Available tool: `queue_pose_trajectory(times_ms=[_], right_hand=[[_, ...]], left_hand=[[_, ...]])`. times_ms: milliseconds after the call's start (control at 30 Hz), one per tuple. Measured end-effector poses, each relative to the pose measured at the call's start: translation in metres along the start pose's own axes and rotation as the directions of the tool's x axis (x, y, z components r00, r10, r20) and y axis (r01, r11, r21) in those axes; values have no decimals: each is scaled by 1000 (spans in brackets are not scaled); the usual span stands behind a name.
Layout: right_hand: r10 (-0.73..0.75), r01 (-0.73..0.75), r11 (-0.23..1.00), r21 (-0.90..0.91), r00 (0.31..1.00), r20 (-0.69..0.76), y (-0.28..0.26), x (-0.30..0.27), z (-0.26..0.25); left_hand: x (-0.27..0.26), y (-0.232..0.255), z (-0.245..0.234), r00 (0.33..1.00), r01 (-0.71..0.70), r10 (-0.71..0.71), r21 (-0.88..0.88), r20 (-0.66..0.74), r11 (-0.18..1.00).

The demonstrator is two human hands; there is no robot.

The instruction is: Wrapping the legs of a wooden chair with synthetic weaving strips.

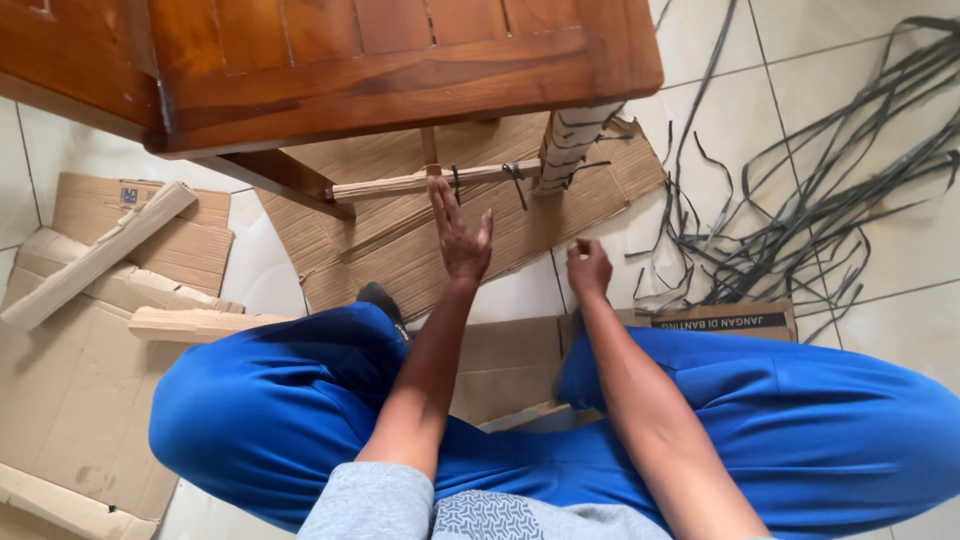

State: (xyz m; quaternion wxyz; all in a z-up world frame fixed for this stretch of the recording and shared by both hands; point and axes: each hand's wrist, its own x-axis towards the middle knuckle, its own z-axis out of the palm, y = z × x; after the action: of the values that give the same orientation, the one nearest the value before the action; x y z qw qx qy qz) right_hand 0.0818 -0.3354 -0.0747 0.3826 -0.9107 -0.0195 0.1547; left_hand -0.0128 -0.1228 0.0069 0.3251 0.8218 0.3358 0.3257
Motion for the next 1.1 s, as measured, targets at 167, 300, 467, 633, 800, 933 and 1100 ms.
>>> queue_pose_trajectory(times_ms=[167, 300, 467, 633, 800, 933, 1100], right_hand=[[103, -119, 992, -45, 962, -252, 40, 18, -18], [156, -170, 985, -1, 907, -392, 55, 22, -29], [323, -338, 940, -42, 924, -205, 86, 39, -25], [309, -337, 935, -109, 928, -209, 95, 44, -19], [56, -65, 998, -23, 959, -277, 48, 15, -30], [12, -32, 906, 422, 999, 49, -16, -14, -38], [-54, -179, 779, 601, 936, 348, -10, -19, 9]], left_hand=[[-55, -1, 7, 987, 122, -125, 33, 97, 992], [-83, -35, 24, 911, 150, -174, 91, 373, 984], [-85, -49, 39, 805, 174, -234, 160, 546, 972], [-82, -46, 33, 724, 213, -292, 200, 625, 956], [-81, -45, 28, 719, 229, -300, 193, 627, 954], [-64, -2, 0, 677, 344, -313, 89, 666, 935], [-64, -5, 5, 642, 499, -328, -52, 693, 865]])
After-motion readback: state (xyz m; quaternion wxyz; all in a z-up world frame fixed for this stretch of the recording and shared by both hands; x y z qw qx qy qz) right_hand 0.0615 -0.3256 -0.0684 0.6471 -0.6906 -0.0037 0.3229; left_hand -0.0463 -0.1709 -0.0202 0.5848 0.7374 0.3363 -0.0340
